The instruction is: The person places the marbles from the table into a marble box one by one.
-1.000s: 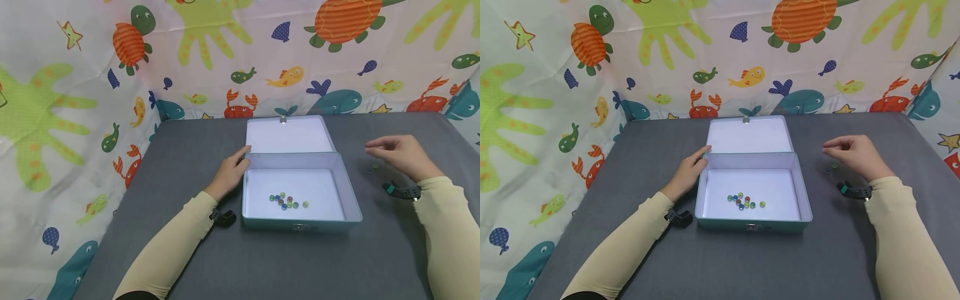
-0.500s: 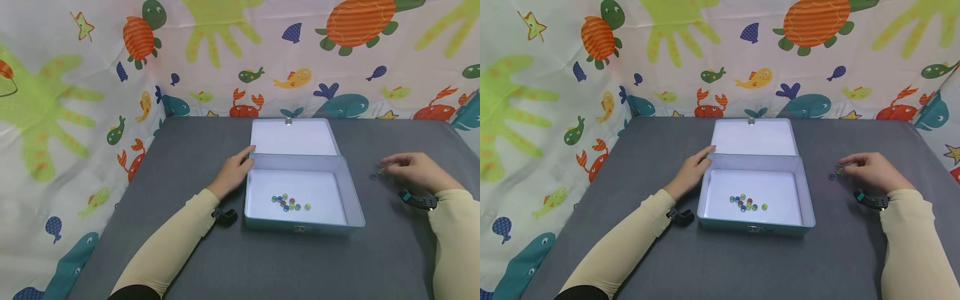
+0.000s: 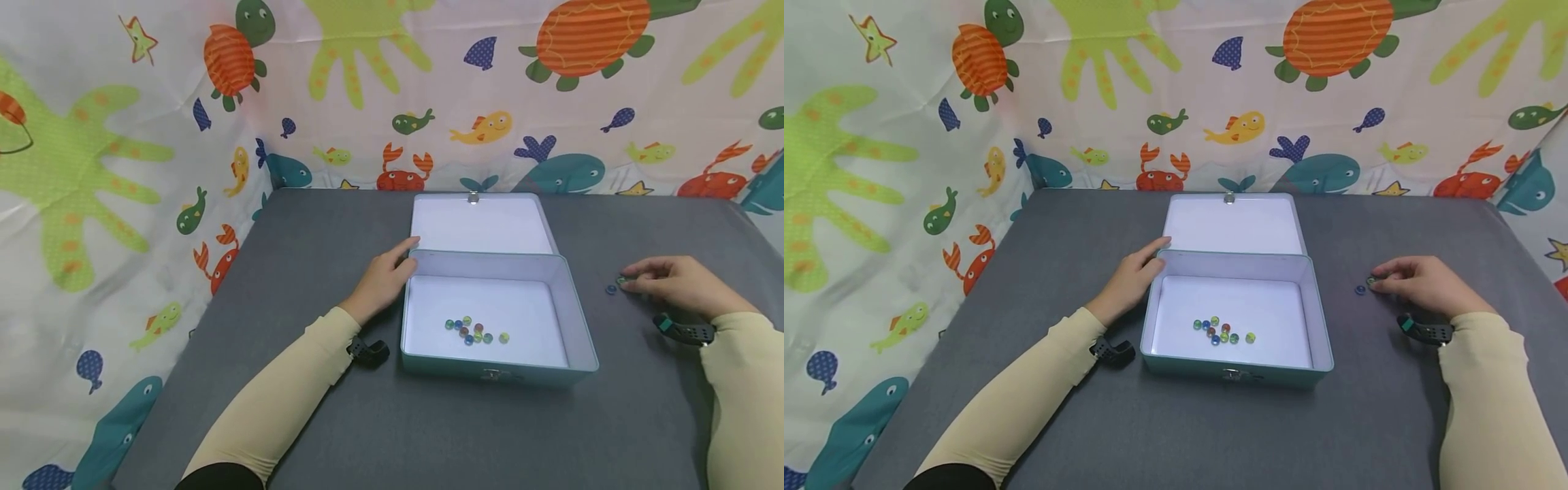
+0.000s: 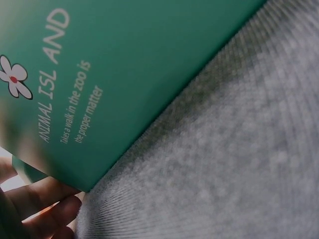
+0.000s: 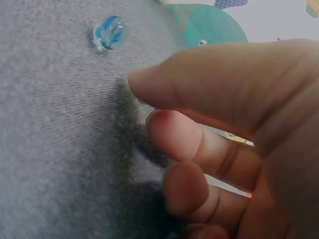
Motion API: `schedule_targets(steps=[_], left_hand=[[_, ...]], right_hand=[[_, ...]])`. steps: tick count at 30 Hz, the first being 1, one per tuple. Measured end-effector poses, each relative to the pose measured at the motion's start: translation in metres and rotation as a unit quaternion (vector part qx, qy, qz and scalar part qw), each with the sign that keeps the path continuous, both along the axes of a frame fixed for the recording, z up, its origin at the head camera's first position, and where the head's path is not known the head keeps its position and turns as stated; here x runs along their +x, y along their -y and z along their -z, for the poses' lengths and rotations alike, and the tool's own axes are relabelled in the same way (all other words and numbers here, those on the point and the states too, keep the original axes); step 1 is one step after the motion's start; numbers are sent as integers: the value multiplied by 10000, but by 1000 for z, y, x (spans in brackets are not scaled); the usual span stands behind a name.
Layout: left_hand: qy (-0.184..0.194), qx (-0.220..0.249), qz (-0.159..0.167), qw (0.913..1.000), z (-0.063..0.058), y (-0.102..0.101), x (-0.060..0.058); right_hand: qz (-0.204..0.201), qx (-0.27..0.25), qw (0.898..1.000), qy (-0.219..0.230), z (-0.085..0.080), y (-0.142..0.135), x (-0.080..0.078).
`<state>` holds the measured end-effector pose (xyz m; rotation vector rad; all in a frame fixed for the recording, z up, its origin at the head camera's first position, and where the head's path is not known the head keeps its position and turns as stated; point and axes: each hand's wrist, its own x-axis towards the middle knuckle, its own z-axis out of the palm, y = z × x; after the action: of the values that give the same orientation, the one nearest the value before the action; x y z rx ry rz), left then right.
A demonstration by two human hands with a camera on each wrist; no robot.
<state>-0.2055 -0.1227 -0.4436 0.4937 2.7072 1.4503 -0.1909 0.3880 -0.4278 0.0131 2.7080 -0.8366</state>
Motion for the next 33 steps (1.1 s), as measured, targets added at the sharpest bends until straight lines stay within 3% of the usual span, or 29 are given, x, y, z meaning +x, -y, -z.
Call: schedule_targets(steps=[9, 16, 33], left_hand=[[-7, 2, 0, 10000, 3, 0, -2], [-26, 29, -2, 10000, 5, 0, -1], [-10, 25, 1, 10000, 2, -1, 0]], right_hand=[[-188, 230, 9993, -231, -1, 0, -2], [1, 241, 9994, -232, -4, 2, 0], [408, 280, 9938, -999, -21, 1, 6]])
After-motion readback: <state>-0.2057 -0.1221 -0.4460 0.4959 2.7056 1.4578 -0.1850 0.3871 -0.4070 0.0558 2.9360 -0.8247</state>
